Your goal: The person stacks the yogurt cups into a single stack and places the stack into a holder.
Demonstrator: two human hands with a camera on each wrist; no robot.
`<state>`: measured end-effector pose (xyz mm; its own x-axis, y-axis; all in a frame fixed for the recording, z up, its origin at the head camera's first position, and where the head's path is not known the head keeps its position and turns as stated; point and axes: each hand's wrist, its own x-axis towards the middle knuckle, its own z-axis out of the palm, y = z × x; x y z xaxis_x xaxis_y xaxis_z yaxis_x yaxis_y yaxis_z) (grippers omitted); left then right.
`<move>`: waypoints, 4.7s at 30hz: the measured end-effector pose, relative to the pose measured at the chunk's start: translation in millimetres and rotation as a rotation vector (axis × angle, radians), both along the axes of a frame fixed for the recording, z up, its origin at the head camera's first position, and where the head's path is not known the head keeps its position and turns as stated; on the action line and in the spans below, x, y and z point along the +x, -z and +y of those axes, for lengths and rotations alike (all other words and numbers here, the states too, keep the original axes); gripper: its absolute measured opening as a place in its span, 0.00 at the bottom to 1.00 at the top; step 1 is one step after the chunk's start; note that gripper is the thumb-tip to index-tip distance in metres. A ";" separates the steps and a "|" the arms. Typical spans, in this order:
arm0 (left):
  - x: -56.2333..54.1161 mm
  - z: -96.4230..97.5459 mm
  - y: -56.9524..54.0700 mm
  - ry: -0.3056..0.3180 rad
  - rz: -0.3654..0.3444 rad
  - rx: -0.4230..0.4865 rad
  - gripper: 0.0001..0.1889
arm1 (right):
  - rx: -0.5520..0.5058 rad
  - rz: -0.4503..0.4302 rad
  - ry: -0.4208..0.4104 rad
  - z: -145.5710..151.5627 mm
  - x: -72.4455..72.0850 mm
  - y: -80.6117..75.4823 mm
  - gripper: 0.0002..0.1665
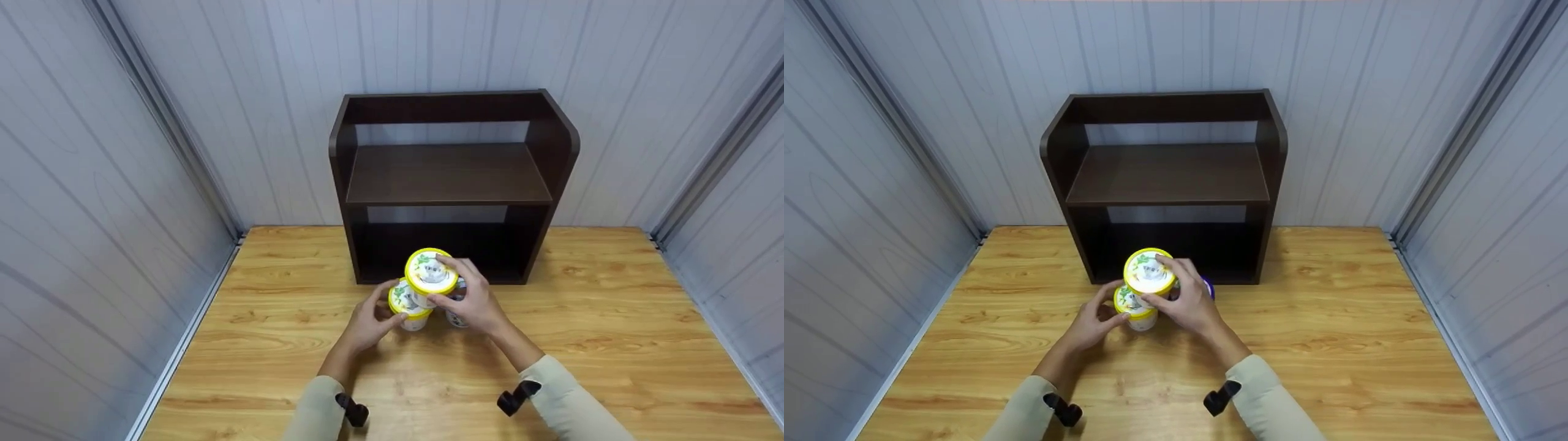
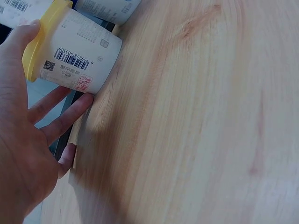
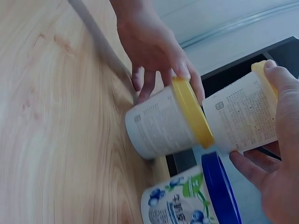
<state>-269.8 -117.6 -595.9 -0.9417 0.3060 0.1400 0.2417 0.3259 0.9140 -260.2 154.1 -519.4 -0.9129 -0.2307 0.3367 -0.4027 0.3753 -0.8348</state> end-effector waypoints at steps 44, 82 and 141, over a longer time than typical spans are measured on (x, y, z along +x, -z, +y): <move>-2.0 -0.9 -1.1 0.000 0.009 -0.026 0.39 | 0.002 -0.053 -0.083 -25.6 -5.4 3.4 0.49; -1.1 -1.4 0.0 -0.005 -0.007 -0.022 0.42 | 0.062 0.061 0.089 52.3 -5.6 16.3 0.45; 1.8 0.8 -1.0 -0.008 -0.028 -0.034 0.42 | 0.009 -0.137 0.057 60.9 -3.8 68.8 0.44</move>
